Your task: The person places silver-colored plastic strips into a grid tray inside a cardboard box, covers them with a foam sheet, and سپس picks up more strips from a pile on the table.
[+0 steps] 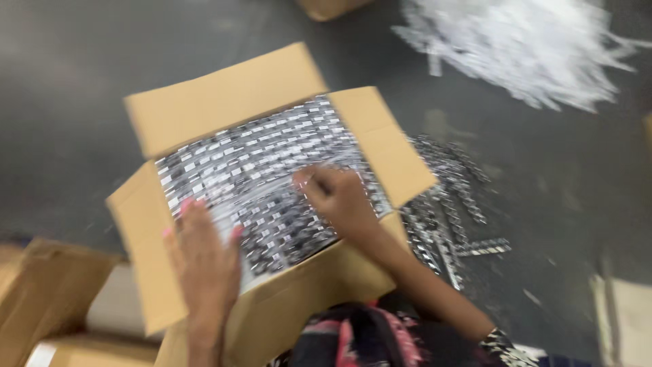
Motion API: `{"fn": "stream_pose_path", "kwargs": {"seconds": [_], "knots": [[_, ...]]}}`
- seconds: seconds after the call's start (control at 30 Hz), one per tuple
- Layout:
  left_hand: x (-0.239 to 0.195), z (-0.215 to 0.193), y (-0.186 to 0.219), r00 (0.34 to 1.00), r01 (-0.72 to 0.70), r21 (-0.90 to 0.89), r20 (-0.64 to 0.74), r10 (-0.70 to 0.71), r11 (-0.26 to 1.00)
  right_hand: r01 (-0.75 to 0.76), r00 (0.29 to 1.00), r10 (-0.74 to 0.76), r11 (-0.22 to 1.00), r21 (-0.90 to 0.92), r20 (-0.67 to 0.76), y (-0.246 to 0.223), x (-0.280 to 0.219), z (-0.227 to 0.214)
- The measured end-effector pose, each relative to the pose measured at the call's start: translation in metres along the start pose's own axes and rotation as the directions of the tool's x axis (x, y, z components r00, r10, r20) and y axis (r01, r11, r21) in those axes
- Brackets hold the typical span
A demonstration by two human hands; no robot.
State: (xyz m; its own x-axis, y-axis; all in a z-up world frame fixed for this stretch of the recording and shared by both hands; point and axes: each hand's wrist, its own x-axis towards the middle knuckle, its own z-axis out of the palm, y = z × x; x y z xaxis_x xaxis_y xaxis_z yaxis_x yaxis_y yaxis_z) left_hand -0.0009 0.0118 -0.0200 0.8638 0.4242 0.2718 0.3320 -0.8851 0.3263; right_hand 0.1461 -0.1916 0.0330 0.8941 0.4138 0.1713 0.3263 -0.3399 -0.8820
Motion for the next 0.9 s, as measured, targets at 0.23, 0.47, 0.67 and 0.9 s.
{"fn": "stream_pose_path", "kwargs": {"seconds": [0.23,0.47,0.67,0.9], "knots": [[0.001,0.002,-0.001,0.999,0.012,-0.040,0.040,-0.010,0.999,-0.316,0.791,-0.129,0.752,-0.579,-0.599,0.234,0.020,-0.203],[0.001,0.006,-0.004,1.000,-0.001,-0.021,0.028,0.001,1.000,-0.449,0.827,0.154,0.759,-0.471,-0.541,0.307,0.007,-0.223],[-0.001,0.007,-0.004,0.999,-0.042,-0.052,-0.024,0.041,0.998,-0.209,0.750,-0.145,0.873,-0.440,-0.645,0.253,0.016,-0.228],[-0.004,0.004,-0.010,0.996,-0.008,-0.154,-0.094,-0.006,0.988,0.064,0.987,-0.014,0.946,0.318,-0.158,0.029,0.025,-0.146]]}}
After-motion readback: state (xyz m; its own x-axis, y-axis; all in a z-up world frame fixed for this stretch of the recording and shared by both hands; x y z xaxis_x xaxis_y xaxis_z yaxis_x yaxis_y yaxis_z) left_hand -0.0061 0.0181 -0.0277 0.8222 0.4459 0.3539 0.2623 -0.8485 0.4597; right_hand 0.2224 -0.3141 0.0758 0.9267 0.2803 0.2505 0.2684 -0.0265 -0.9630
